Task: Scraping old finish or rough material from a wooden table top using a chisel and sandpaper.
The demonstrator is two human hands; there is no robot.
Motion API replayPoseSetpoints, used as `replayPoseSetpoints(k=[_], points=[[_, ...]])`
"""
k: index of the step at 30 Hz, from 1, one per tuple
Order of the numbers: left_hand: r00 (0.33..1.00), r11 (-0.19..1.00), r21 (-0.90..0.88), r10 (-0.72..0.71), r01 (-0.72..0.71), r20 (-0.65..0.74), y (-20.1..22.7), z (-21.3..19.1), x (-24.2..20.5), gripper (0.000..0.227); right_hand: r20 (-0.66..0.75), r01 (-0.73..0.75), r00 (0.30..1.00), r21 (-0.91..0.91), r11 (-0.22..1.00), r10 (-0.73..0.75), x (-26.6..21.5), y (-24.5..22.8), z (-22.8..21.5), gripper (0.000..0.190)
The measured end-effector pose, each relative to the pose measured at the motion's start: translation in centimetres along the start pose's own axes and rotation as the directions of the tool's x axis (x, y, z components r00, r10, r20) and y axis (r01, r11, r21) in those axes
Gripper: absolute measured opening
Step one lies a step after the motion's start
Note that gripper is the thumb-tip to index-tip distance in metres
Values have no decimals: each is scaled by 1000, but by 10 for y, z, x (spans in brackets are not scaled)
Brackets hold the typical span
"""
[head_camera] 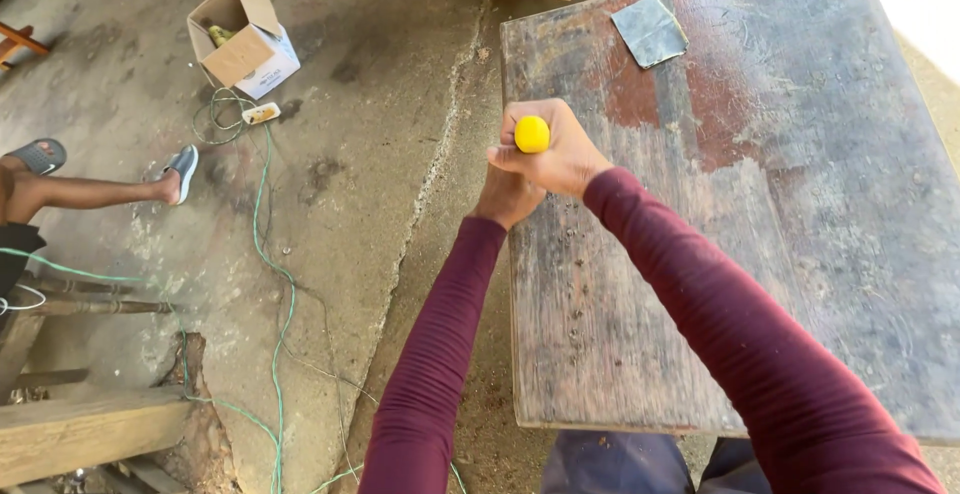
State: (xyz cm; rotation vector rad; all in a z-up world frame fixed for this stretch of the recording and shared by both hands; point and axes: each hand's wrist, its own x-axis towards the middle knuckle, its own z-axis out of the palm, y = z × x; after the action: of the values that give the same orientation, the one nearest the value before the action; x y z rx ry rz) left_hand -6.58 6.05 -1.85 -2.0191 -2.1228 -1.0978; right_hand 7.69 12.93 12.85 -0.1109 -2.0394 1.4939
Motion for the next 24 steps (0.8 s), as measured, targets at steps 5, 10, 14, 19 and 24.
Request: replayPoseSetpoints(k=[5, 10, 14, 19, 24], points=[[998, 998, -39, -45, 44, -43, 7, -9, 27, 45, 23, -18, 1000, -7, 1000, 18, 26, 27, -11, 29], [980, 954, -228, -186, 197, 69, 16, -1, 8, 37, 18, 75, 997, -74, 994, -74, 17, 36, -3, 27], [969, 975, -20, -219, 223, 115, 39, -3, 0, 35, -40, -78, 996, 24, 997, 79, 2, 20, 0, 31], [998, 995, -81, -63, 62, -8, 53, 14, -58, 46, -33, -111, 993, 55, 992, 113, -42, -16, 14, 30], [998, 994, -111, -12, 4, -67, 137, -17, -102, 58, -12, -38, 999, -140, 989, 37, -105, -32, 35, 26]])
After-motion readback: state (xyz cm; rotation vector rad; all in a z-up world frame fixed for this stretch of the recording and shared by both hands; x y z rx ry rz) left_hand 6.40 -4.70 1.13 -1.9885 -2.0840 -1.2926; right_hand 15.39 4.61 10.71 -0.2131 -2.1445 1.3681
